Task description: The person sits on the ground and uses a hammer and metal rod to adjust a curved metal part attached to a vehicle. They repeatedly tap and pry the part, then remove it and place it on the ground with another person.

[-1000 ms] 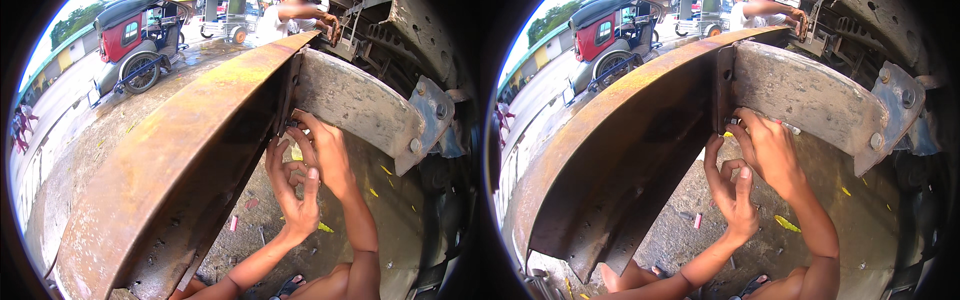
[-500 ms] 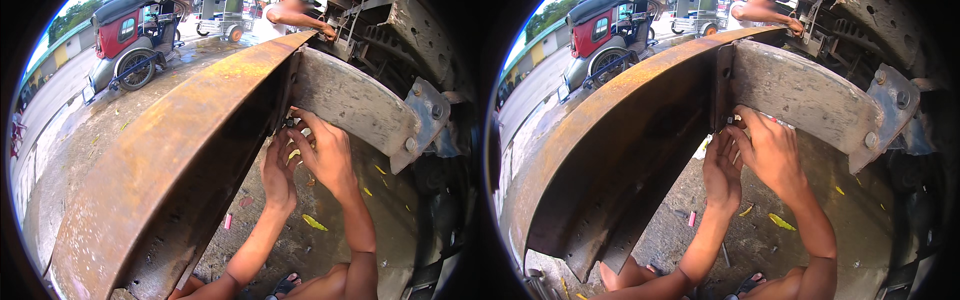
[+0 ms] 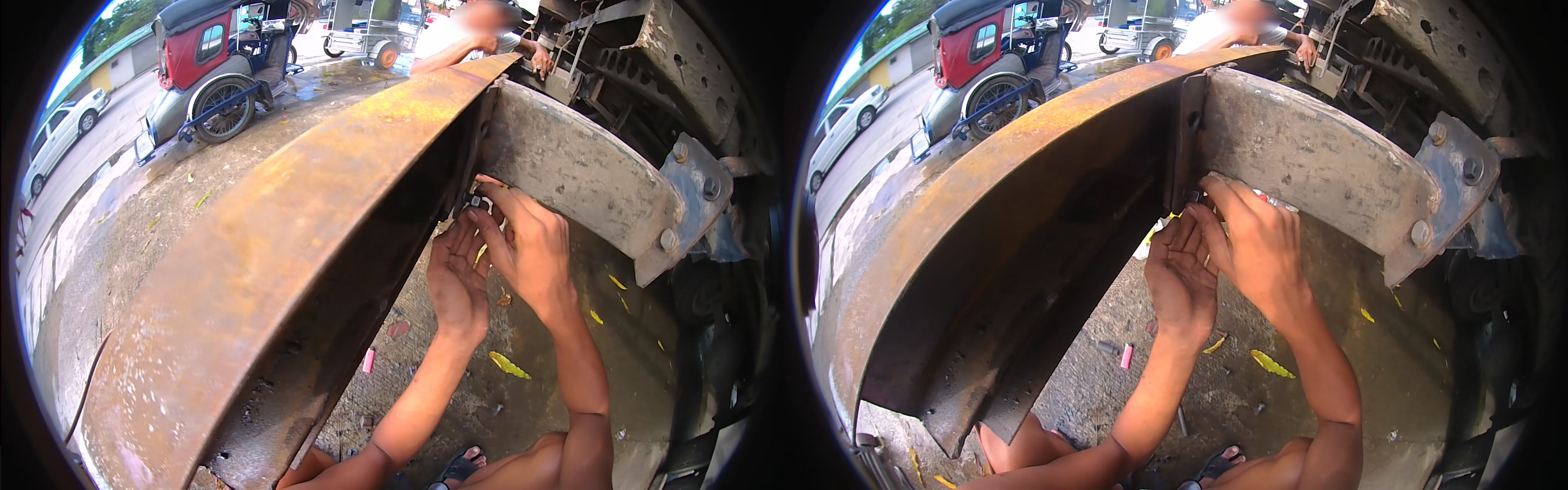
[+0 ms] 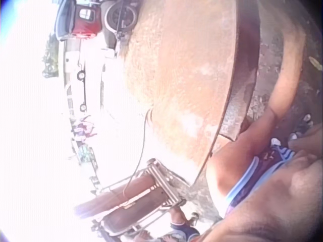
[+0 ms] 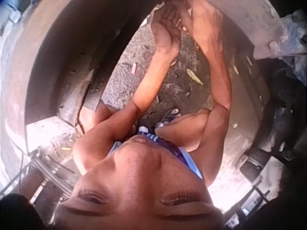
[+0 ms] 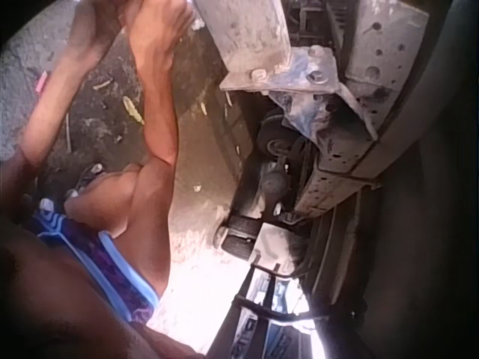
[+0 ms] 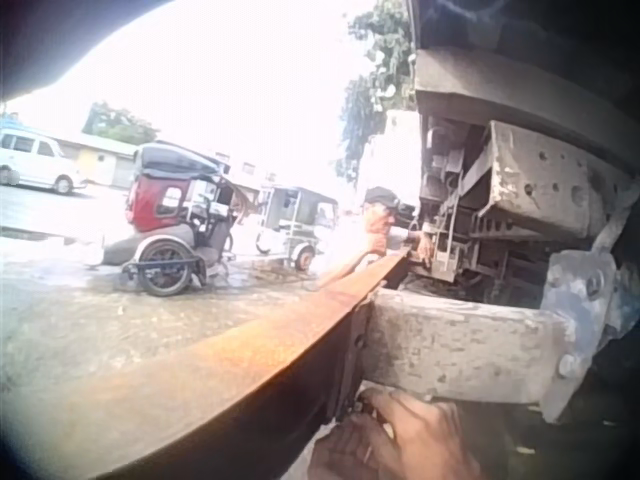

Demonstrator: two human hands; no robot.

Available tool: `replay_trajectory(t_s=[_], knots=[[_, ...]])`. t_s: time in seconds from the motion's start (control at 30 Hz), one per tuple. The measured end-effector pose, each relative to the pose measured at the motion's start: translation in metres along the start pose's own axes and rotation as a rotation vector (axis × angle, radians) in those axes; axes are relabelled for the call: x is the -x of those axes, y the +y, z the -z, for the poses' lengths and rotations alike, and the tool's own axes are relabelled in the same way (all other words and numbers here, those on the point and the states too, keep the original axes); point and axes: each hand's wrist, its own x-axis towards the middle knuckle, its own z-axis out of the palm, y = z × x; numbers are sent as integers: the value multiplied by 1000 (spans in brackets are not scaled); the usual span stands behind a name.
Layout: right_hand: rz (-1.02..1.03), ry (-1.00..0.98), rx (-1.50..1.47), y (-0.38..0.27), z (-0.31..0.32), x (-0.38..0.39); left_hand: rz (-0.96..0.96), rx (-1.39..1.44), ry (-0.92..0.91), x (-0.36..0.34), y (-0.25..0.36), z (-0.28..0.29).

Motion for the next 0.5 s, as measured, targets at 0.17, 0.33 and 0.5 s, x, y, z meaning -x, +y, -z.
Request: replay_trajectory(t_s=[0.17,0.33,0.5], knots=[[3,9,-12,1,0,1,-4,-73,-56,-1,-1,1],[22,-4,39,2,2,-2,-8,-92,-98,-7,-2,3],[-21,-49,48,-2,8,-2,17,-23,-77,-17,-2,-2]])
